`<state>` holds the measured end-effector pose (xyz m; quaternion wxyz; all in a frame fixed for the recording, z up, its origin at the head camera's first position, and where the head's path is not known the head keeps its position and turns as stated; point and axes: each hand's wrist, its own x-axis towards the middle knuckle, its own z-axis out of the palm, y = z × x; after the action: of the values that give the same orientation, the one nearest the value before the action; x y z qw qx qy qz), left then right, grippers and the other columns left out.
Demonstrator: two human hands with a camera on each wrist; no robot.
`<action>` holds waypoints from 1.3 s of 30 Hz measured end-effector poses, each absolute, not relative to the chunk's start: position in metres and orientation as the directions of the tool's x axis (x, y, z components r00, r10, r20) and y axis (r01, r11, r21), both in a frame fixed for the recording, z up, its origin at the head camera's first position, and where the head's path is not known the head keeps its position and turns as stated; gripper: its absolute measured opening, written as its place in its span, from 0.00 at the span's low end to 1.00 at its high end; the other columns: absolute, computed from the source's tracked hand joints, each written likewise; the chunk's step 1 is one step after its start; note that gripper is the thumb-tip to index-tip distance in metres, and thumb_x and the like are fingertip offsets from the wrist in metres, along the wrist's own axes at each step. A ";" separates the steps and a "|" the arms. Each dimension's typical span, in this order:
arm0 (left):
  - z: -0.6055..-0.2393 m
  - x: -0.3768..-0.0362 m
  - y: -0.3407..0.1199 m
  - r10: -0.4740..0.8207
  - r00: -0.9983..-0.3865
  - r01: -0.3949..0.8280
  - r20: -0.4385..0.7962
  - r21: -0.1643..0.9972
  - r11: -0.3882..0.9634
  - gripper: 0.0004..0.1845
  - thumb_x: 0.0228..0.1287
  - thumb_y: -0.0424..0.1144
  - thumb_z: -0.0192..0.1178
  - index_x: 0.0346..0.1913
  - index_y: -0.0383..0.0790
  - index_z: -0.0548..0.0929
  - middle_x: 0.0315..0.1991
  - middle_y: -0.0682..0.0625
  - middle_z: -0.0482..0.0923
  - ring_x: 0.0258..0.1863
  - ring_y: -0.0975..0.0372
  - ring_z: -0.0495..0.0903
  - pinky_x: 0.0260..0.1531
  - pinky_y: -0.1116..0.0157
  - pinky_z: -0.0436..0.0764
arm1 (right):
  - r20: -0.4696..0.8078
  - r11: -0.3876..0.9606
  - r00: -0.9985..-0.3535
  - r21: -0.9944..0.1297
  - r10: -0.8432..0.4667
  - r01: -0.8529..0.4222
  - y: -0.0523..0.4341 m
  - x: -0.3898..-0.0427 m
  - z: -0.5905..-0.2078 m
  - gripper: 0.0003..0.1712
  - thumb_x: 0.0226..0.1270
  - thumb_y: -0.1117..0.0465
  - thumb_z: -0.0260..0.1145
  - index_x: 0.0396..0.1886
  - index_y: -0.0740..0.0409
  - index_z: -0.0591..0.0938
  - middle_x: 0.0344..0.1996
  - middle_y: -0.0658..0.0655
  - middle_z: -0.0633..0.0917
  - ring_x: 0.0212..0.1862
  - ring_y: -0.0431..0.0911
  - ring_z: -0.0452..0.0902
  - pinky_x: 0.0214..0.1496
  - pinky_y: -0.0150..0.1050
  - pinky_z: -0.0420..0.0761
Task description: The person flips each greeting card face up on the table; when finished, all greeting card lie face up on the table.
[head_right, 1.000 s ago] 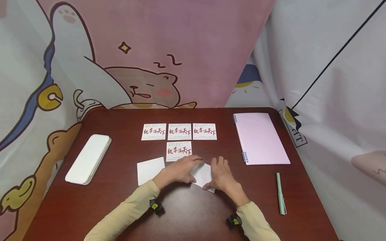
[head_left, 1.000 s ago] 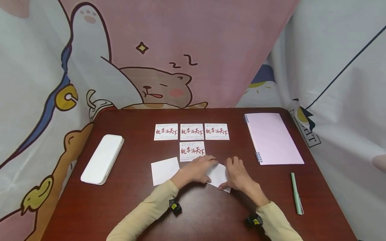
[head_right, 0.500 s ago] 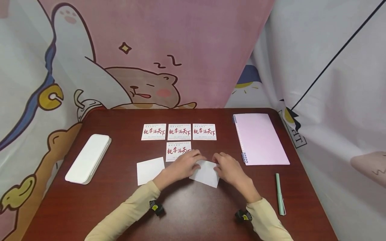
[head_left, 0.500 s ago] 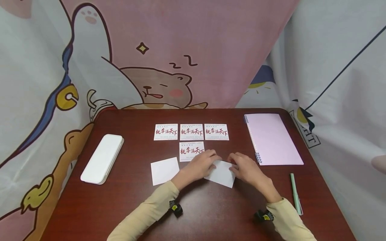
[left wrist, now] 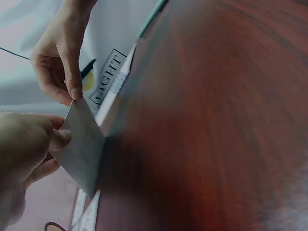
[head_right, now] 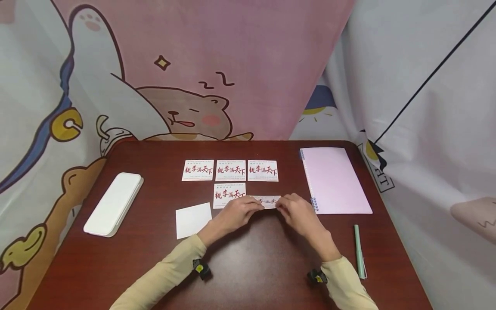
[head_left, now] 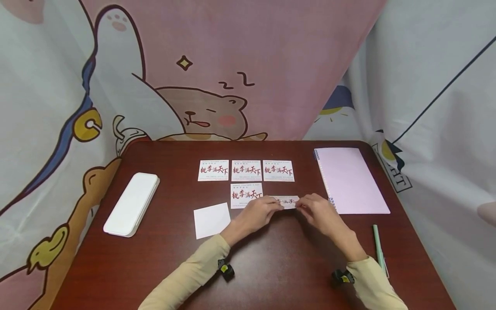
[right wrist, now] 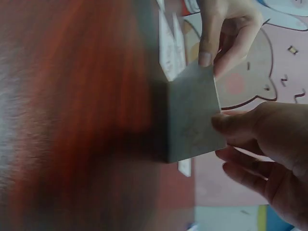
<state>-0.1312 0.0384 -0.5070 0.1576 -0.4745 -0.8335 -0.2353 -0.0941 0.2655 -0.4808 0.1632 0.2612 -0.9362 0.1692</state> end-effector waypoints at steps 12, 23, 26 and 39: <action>-0.531 -0.142 0.040 0.745 -0.563 0.826 0.357 0.276 0.491 0.09 0.62 0.37 0.57 0.43 0.49 0.85 0.47 0.56 0.82 0.48 0.66 0.79 0.53 0.72 0.73 | 0.420 0.822 -0.817 -0.237 -0.394 -0.518 0.265 -0.100 -0.519 0.07 0.50 0.63 0.71 0.31 0.52 0.84 0.31 0.49 0.86 0.34 0.44 0.81 0.35 0.42 0.80; -0.536 -0.145 0.041 0.739 -0.602 0.796 0.301 0.291 0.530 0.09 0.60 0.35 0.58 0.42 0.47 0.85 0.48 0.54 0.81 0.49 0.64 0.79 0.54 0.71 0.73 | 0.428 0.824 -0.823 -0.254 -0.373 -0.506 0.264 -0.109 -0.533 0.07 0.48 0.64 0.72 0.30 0.51 0.85 0.29 0.49 0.86 0.33 0.44 0.81 0.35 0.43 0.79; -0.538 -0.146 0.041 0.742 -0.598 0.799 0.303 0.291 0.526 0.09 0.61 0.35 0.58 0.42 0.47 0.85 0.48 0.53 0.81 0.49 0.64 0.79 0.55 0.71 0.73 | 0.425 0.826 -0.827 -0.259 -0.368 -0.500 0.264 -0.109 -0.535 0.07 0.49 0.64 0.72 0.30 0.51 0.85 0.29 0.49 0.85 0.33 0.44 0.80 0.35 0.43 0.79; -0.540 -0.142 0.026 0.710 -0.587 0.809 0.389 0.283 0.515 0.09 0.60 0.35 0.59 0.43 0.45 0.84 0.47 0.53 0.81 0.50 0.63 0.78 0.55 0.69 0.73 | 0.449 0.817 -0.813 -0.258 -0.372 -0.516 0.258 -0.111 -0.529 0.08 0.49 0.62 0.72 0.32 0.54 0.84 0.30 0.51 0.85 0.35 0.45 0.80 0.38 0.44 0.78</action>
<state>-0.1416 0.0264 -0.5396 0.1125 -0.4401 -0.8629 -0.2214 -0.1106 0.2580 -0.5291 0.1927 0.2377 -0.9335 0.1870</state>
